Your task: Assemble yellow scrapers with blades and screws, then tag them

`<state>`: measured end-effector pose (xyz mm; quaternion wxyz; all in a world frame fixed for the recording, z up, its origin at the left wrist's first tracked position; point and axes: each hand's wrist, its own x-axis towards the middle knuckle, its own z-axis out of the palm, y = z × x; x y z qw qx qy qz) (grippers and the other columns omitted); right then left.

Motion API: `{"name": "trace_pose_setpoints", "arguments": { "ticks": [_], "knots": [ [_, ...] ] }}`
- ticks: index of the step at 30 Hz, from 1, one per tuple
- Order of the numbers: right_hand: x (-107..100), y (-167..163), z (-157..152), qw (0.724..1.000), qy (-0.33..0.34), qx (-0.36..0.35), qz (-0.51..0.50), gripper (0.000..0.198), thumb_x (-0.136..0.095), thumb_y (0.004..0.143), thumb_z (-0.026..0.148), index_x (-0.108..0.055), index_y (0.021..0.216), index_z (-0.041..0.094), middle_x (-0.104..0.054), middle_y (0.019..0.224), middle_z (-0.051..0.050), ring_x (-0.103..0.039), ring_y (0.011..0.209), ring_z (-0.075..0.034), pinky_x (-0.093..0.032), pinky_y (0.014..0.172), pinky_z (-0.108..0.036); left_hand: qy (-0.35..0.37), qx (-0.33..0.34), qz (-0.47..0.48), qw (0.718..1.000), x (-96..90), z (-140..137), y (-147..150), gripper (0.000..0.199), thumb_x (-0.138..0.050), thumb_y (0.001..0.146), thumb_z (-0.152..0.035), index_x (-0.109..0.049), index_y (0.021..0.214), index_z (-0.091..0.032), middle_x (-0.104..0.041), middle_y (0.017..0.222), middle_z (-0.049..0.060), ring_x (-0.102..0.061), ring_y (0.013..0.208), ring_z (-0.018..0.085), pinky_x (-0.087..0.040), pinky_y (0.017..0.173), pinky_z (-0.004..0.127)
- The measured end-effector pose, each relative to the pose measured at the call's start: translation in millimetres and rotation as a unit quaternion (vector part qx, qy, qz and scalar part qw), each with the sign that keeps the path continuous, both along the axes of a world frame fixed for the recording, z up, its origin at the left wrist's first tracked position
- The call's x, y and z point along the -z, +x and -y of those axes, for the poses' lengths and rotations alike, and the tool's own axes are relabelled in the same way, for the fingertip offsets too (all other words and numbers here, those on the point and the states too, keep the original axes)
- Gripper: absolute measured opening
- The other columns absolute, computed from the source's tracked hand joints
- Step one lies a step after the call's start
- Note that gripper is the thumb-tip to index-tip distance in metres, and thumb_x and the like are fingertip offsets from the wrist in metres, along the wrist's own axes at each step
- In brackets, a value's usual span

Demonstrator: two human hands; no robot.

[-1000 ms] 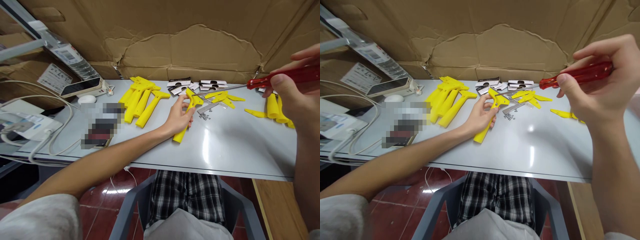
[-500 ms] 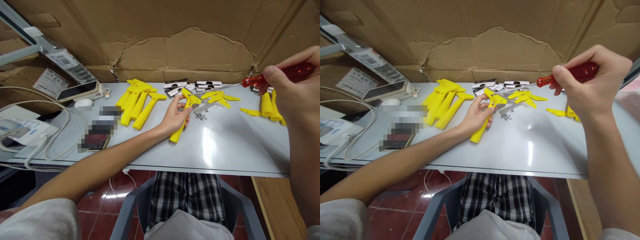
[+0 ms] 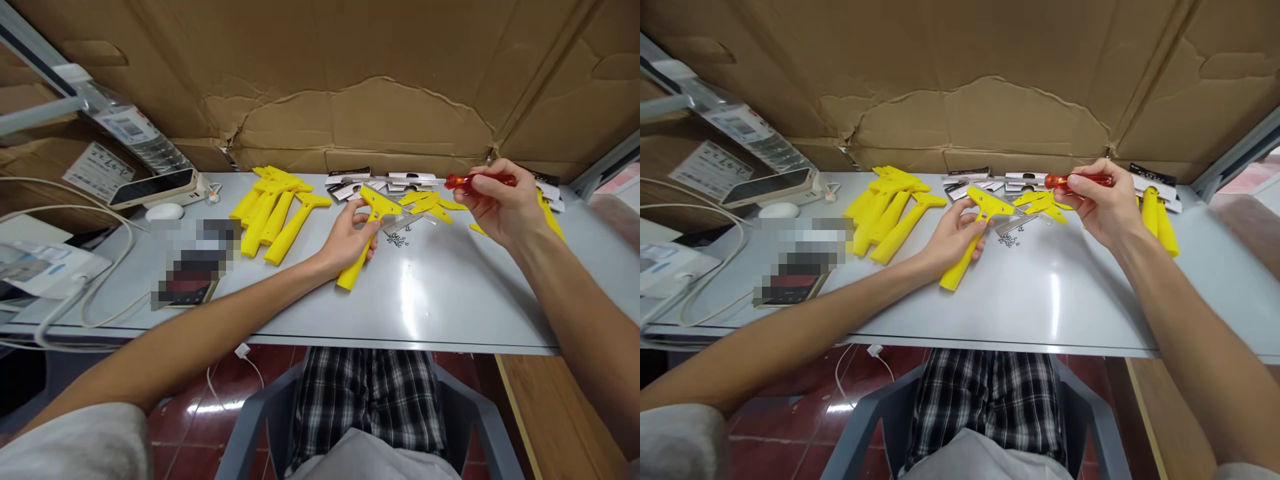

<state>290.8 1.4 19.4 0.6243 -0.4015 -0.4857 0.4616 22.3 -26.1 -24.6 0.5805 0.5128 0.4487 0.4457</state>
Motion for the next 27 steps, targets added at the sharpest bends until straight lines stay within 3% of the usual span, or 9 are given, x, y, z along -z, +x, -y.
{"name": "trace_pose_setpoints", "arguments": {
  "ticks": [3, 5, 9, 12, 14, 18, 22, 27],
  "knots": [
    [0, 0, -3, 0.998, -0.001, 0.015, -0.055, 0.060, -0.092, 0.053, 0.026, -0.042, 0.083, 0.016, -0.068, 0.098, 0.003, -0.071, 0.092, -0.010, -0.063, 0.092, -0.028, 0.000, 0.002, 0.008, 1.000, 1.0, 0, -1, 0.035, -0.067, 0.098, -0.020, -0.049, 0.127, -0.027, -0.065, 0.123, 0.011, -0.057, 0.056, 0.006, -0.046, 0.045, 0.024],
    [0, 3, -6, 0.998, -0.028, 0.007, -0.048, 0.059, -0.093, 0.052, 0.027, -0.050, 0.092, 0.017, -0.066, 0.094, 0.003, -0.071, 0.092, -0.009, -0.063, 0.090, -0.024, 0.002, 0.005, 0.011, 1.000, 1.8, -1, -1, 0.034, -0.067, 0.098, -0.021, -0.049, 0.126, -0.027, -0.065, 0.124, 0.012, -0.058, 0.057, 0.006, -0.046, 0.045, 0.024],
    [2, 3, -3, 0.986, -0.119, -0.054, 0.102, 0.064, -0.090, 0.063, 0.041, -0.065, 0.119, 0.020, -0.064, 0.085, 0.000, -0.066, 0.076, -0.011, -0.060, 0.073, -0.027, 0.009, 0.010, 0.011, 1.000, 3.4, -1, -1, 0.035, -0.067, 0.098, -0.023, -0.049, 0.127, -0.028, -0.064, 0.126, 0.012, -0.057, 0.057, 0.006, -0.046, 0.045, 0.024],
    [6, 5, -3, 0.964, -0.118, -0.004, 0.236, 0.056, -0.081, 0.073, 0.048, -0.070, 0.118, 0.018, -0.068, 0.091, -0.005, -0.060, 0.070, -0.010, -0.053, 0.065, -0.026, 0.009, 0.009, 0.005, 1.000, 3.7, -1, -1, 0.038, -0.069, 0.097, -0.024, -0.049, 0.129, -0.028, -0.065, 0.124, 0.011, -0.057, 0.057, 0.006, -0.046, 0.045, 0.023],
    [9, 12, -6, 0.923, -0.106, 0.077, 0.363, 0.050, -0.076, 0.077, 0.047, -0.074, 0.118, 0.019, -0.069, 0.087, -0.006, -0.057, 0.067, -0.011, -0.053, 0.068, -0.030, 0.009, 0.012, 0.006, 1.000, 3.6, -1, -1, 0.038, -0.069, 0.097, -0.024, -0.049, 0.129, -0.028, -0.066, 0.123, 0.011, -0.058, 0.057, 0.006, -0.046, 0.045, 0.023],
    [10, 26, -13, 0.820, -0.072, 0.174, 0.541, 0.036, -0.069, 0.079, 0.037, -0.078, 0.111, 0.021, -0.070, 0.082, -0.005, -0.061, 0.074, -0.016, -0.055, 0.097, -0.043, 0.008, 0.011, 0.010, 1.000, 3.3, -1, -1, 0.035, -0.068, 0.097, -0.024, -0.050, 0.127, -0.028, -0.066, 0.120, 0.010, -0.058, 0.057, 0.007, -0.046, 0.046, 0.024],
    [8, 26, -12, 0.775, -0.097, 0.142, 0.608, 0.029, -0.066, 0.081, 0.035, -0.077, 0.101, 0.017, -0.066, 0.074, -0.006, -0.060, 0.081, -0.019, -0.050, 0.108, -0.046, 0.008, 0.010, 0.013, 1.000, 2.9, 0, -1, 0.036, -0.068, 0.097, -0.022, -0.049, 0.127, -0.028, -0.066, 0.119, 0.009, -0.057, 0.056, 0.006, -0.046, 0.045, 0.024],
    [12, 27, -12, 0.734, -0.129, 0.112, 0.657, 0.035, -0.065, 0.083, 0.046, -0.073, 0.103, 0.019, -0.068, 0.084, -0.009, -0.058, 0.088, -0.021, -0.050, 0.104, -0.048, 0.003, 0.015, 0.013, 1.000, 1.4, 0, -1, 0.036, -0.066, 0.098, -0.022, -0.048, 0.128, -0.028, -0.064, 0.128, 0.012, -0.057, 0.055, 0.006, -0.046, 0.045, 0.024]
  ]
}}
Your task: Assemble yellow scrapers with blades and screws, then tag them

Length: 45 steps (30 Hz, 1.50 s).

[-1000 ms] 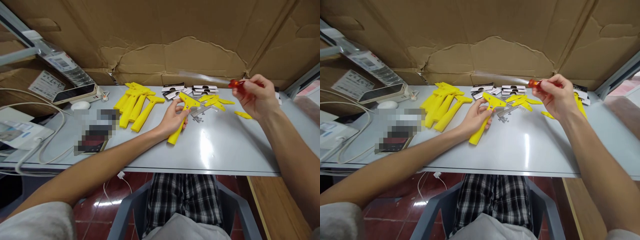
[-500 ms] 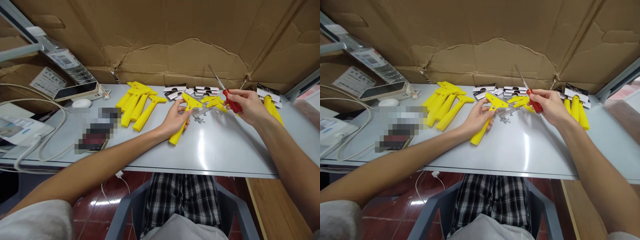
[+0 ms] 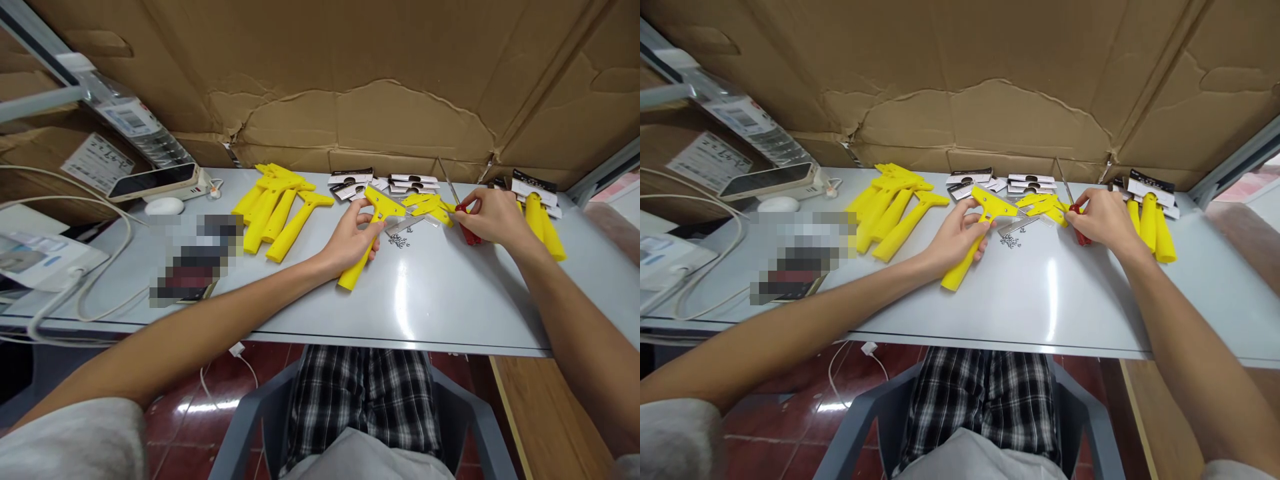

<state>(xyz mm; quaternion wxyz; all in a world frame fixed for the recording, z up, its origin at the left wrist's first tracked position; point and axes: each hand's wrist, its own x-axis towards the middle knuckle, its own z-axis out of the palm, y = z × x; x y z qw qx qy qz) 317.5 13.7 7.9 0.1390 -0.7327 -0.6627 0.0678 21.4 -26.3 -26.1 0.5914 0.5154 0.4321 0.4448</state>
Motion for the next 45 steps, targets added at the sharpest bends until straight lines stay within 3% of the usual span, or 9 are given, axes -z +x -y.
{"name": "trace_pose_setpoints", "arguments": {
  "ticks": [6, 11, 19, 26, 31, 36, 39, 45],
  "knots": [
    [9, 10, -10, 0.998, -0.035, 0.006, 0.060, 0.036, -0.064, 0.081, 0.047, -0.073, 0.105, 0.021, -0.068, 0.095, -0.010, -0.058, 0.096, -0.023, -0.051, 0.096, -0.044, 0.000, 0.011, -0.003, 1.000, -1.9, 0, -1, 0.034, -0.063, 0.097, -0.021, -0.049, 0.127, -0.025, -0.066, 0.126, 0.012, -0.057, 0.053, 0.005, -0.046, 0.043, 0.022],
    [11, 13, -13, 0.993, -0.075, 0.005, 0.095, 0.043, -0.060, 0.083, 0.052, -0.075, 0.113, 0.025, -0.069, 0.098, -0.010, -0.058, 0.090, -0.020, -0.049, 0.090, -0.038, 0.013, 0.036, 0.001, 0.999, -2.7, 0, -3, 0.027, -0.059, 0.099, -0.022, -0.052, 0.126, -0.021, -0.068, 0.121, 0.012, -0.058, 0.052, 0.006, -0.047, 0.041, 0.024],
    [5, 7, -5, 0.991, -0.086, 0.022, 0.103, 0.054, -0.060, 0.086, 0.066, -0.075, 0.113, 0.022, -0.067, 0.092, -0.013, -0.057, 0.092, -0.022, -0.047, 0.088, -0.035, 0.011, 0.027, 0.011, 1.000, -1.1, -1, -2, 0.023, -0.063, 0.100, -0.023, -0.057, 0.121, -0.018, -0.072, 0.113, 0.011, -0.059, 0.053, 0.007, -0.051, 0.046, 0.026],
    [1, 2, -1, 0.995, -0.036, 0.036, 0.087, 0.056, -0.057, 0.089, 0.064, -0.070, 0.125, 0.022, -0.068, 0.111, -0.017, -0.057, 0.109, -0.028, -0.048, 0.100, -0.048, -0.003, -0.009, 0.030, 1.000, -2.5, -2, 1, 0.013, -0.064, 0.098, -0.018, -0.061, 0.111, -0.016, -0.076, 0.097, 0.008, -0.063, 0.066, 0.011, -0.053, 0.059, 0.026],
    [2, 0, 0, 0.996, 0.003, 0.031, 0.078, 0.055, -0.054, 0.091, 0.064, -0.068, 0.125, 0.024, -0.069, 0.120, -0.013, -0.058, 0.117, -0.033, -0.048, 0.103, -0.051, -0.002, -0.002, 0.055, 0.999, -2.4, -4, 1, 0.007, -0.065, 0.098, -0.017, -0.064, 0.104, -0.015, -0.077, 0.094, 0.008, -0.062, 0.070, 0.011, -0.050, 0.065, 0.026],
    [6, -10, 0, 0.994, 0.084, -0.023, 0.063, 0.045, -0.051, 0.095, 0.055, -0.072, 0.111, 0.019, -0.069, 0.115, -0.013, -0.061, 0.104, -0.025, -0.048, 0.103, -0.045, -0.026, 0.005, 0.098, 0.995, -0.5, -6, 0, 0.008, -0.068, 0.096, -0.020, -0.065, 0.103, -0.016, -0.078, 0.098, 0.008, -0.056, 0.065, 0.010, -0.043, 0.063, 0.027],
    [4, -21, -8, 0.986, 0.133, -0.081, 0.056, 0.039, -0.049, 0.097, 0.046, -0.073, 0.114, 0.019, -0.068, 0.115, -0.013, -0.061, 0.104, -0.023, -0.048, 0.104, -0.042, -0.048, 0.006, 0.135, 0.990, -0.5, -8, 0, 0.004, -0.068, 0.096, -0.019, -0.065, 0.097, -0.015, -0.078, 0.099, 0.010, -0.057, 0.068, 0.010, -0.044, 0.067, 0.027],
    [0, -48, -65, 0.971, 0.095, -0.169, 0.139, 0.049, -0.046, 0.101, 0.036, -0.066, 0.142, 0.019, -0.062, 0.137, -0.016, -0.051, 0.127, -0.028, -0.042, 0.114, -0.045, -0.073, 0.019, 0.163, 0.984, -4.6, -10, 0, 0.005, -0.066, 0.098, -0.018, -0.067, 0.100, -0.014, -0.077, 0.107, 0.011, -0.053, 0.065, 0.009, -0.041, 0.064, 0.028]
  ]
}}
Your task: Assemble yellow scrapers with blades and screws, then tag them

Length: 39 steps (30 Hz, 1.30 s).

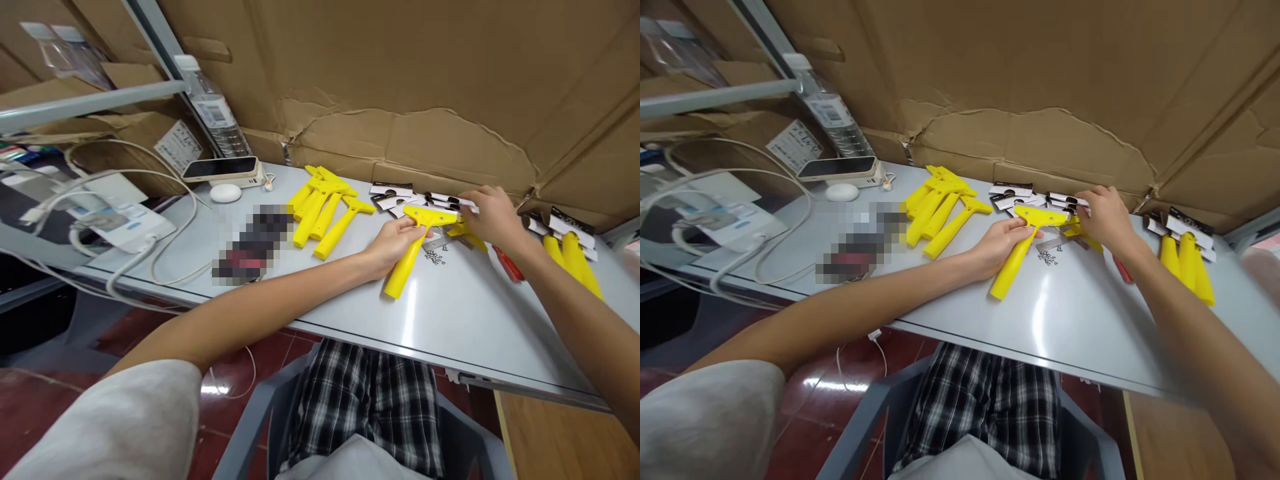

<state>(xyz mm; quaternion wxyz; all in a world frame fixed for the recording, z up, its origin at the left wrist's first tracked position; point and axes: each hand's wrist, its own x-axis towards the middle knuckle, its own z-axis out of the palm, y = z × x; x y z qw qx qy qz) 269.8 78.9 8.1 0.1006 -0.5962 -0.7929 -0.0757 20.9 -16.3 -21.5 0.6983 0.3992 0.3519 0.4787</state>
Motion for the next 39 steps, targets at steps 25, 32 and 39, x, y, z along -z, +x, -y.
{"name": "trace_pose_setpoints", "arguments": {
  "ticks": [25, 32, 39],
  "knots": [
    [7, -20, 58, 0.795, -0.197, 0.018, -0.573, 0.070, -0.080, 0.075, 0.054, -0.055, 0.132, 0.023, -0.066, 0.099, -0.005, -0.060, 0.075, -0.012, -0.057, 0.066, -0.031, -0.016, -0.033, 0.016, 0.999, -15.7, -8, -9, 0.005, -0.058, 0.103, -0.016, -0.057, 0.099, -0.019, -0.072, 0.104, 0.007, -0.056, 0.062, 0.008, -0.042, 0.052, 0.024],
    [10, -37, 80, 0.739, -0.291, -0.024, -0.607, 0.105, -0.088, 0.070, 0.048, -0.034, 0.159, 0.038, -0.065, 0.102, 0.000, -0.063, 0.080, -0.009, -0.058, 0.070, -0.025, -0.036, -0.076, 0.049, 0.995, -21.9, -15, -15, 0.011, -0.056, 0.102, -0.014, -0.052, 0.093, -0.019, -0.071, 0.099, 0.006, -0.057, 0.061, 0.008, -0.043, 0.052, 0.023],
    [13, -40, 88, 0.786, -0.254, -0.087, -0.558, 0.090, -0.086, 0.074, 0.048, -0.043, 0.152, 0.033, -0.065, 0.119, -0.005, -0.064, 0.086, -0.010, -0.058, 0.074, -0.026, -0.038, -0.079, 0.048, 0.995, -23.2, -14, -14, 0.012, -0.056, 0.101, -0.014, -0.052, 0.092, -0.019, -0.069, 0.098, 0.004, -0.056, 0.061, 0.007, -0.043, 0.051, 0.022]
  ]
}}
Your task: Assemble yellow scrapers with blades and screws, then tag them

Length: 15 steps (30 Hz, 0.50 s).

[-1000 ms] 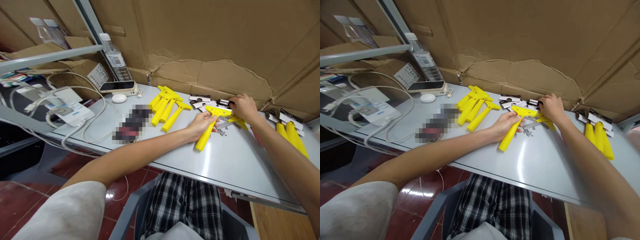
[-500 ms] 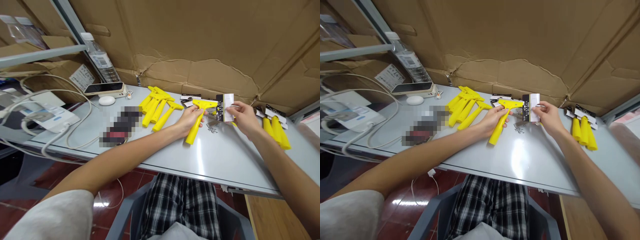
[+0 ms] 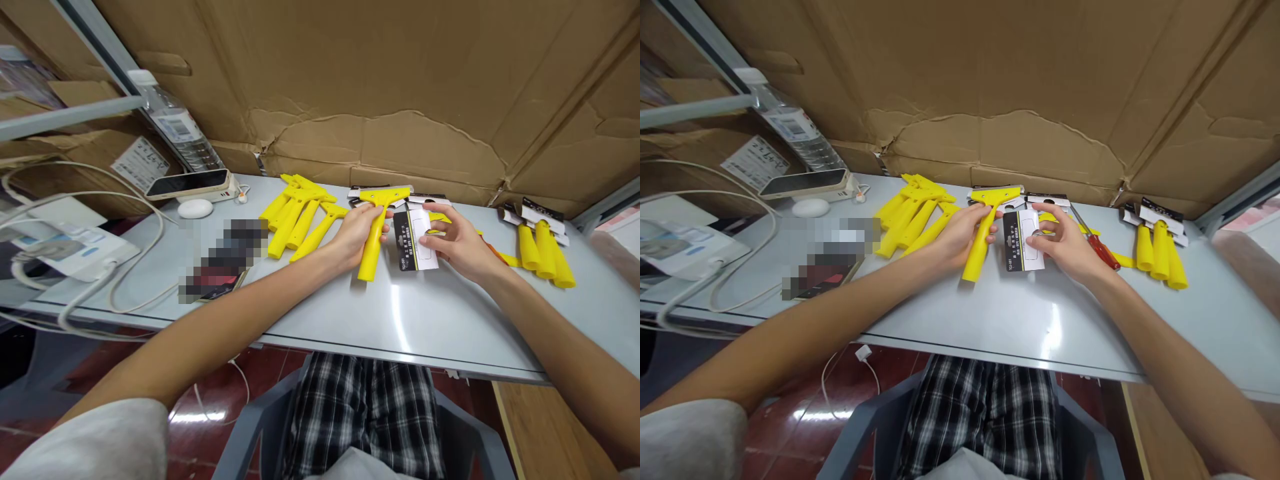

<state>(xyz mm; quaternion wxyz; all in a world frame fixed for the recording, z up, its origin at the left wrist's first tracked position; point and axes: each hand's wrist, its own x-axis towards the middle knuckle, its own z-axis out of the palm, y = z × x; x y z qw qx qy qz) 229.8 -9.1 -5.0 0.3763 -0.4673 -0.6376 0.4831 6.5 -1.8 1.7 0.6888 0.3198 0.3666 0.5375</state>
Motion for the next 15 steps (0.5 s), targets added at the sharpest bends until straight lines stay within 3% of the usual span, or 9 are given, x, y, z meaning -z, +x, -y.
{"name": "trace_pose_setpoints", "arguments": {
  "ticks": [3, 5, 8, 10, 13, 15],
  "knots": [
    [-5, -1, 7, 0.988, 0.138, 0.049, 0.047, 0.086, -0.082, 0.077, 0.044, -0.041, 0.152, 0.032, -0.065, 0.123, -0.007, -0.066, 0.100, -0.014, -0.060, 0.087, -0.030, -0.004, 0.000, 0.009, 1.000, -0.3, 0, -1, 0.011, -0.056, 0.102, -0.014, -0.050, 0.093, -0.019, -0.070, 0.097, 0.004, -0.057, 0.061, 0.007, -0.042, 0.051, 0.022],
    [-8, -2, 12, 0.963, 0.231, 0.084, 0.110, 0.076, -0.076, 0.083, 0.043, -0.044, 0.152, 0.030, -0.066, 0.120, -0.007, -0.066, 0.110, -0.017, -0.059, 0.097, -0.035, -0.010, 0.000, 0.018, 1.000, -1.1, -1, -2, 0.010, -0.054, 0.101, -0.014, -0.049, 0.094, -0.020, -0.070, 0.095, 0.004, -0.056, 0.059, 0.008, -0.041, 0.051, 0.022],
    [-6, -2, 13, 0.893, 0.374, 0.078, 0.239, 0.036, -0.065, 0.092, 0.038, -0.066, 0.126, 0.027, -0.069, 0.112, -0.006, -0.064, 0.107, -0.018, -0.053, 0.101, -0.040, -0.025, 0.009, 0.034, 0.999, -2.7, 0, -3, 0.006, -0.055, 0.100, -0.020, -0.051, 0.097, -0.021, -0.071, 0.092, 0.004, -0.053, 0.056, 0.008, -0.039, 0.049, 0.022],
    [1, -2, 11, 0.840, 0.448, 0.048, 0.301, 0.020, -0.059, 0.095, 0.033, -0.072, 0.107, 0.025, -0.071, 0.107, -0.004, -0.062, 0.102, -0.018, -0.049, 0.097, -0.041, -0.023, 0.024, 0.034, 0.999, -3.2, 1, -3, 0.014, -0.064, 0.097, -0.028, -0.054, 0.099, -0.020, -0.071, 0.092, 0.004, -0.052, 0.055, 0.007, -0.038, 0.048, 0.022],
    [12, -4, 6, 0.787, 0.498, 0.036, 0.361, 0.020, -0.055, 0.098, 0.029, -0.074, 0.102, 0.024, -0.072, 0.104, -0.003, -0.060, 0.100, -0.019, -0.044, 0.089, -0.039, 0.025, 0.047, 0.002, 0.999, -1.7, 4, -3, 0.039, -0.086, 0.078, -0.025, -0.055, 0.100, -0.021, -0.069, 0.094, 0.001, -0.055, 0.059, 0.007, -0.041, 0.050, 0.021],
    [16, -5, 5, 0.776, 0.504, 0.035, 0.377, 0.021, -0.055, 0.098, 0.028, -0.075, 0.103, 0.024, -0.072, 0.104, -0.004, -0.059, 0.101, -0.019, -0.044, 0.089, -0.039, 0.055, 0.047, -0.024, 0.997, 0.5, 6, -2, 0.054, -0.090, 0.064, -0.011, -0.053, 0.102, -0.021, -0.069, 0.094, 0.000, -0.059, 0.063, 0.007, -0.043, 0.053, 0.021]
  ]
}}
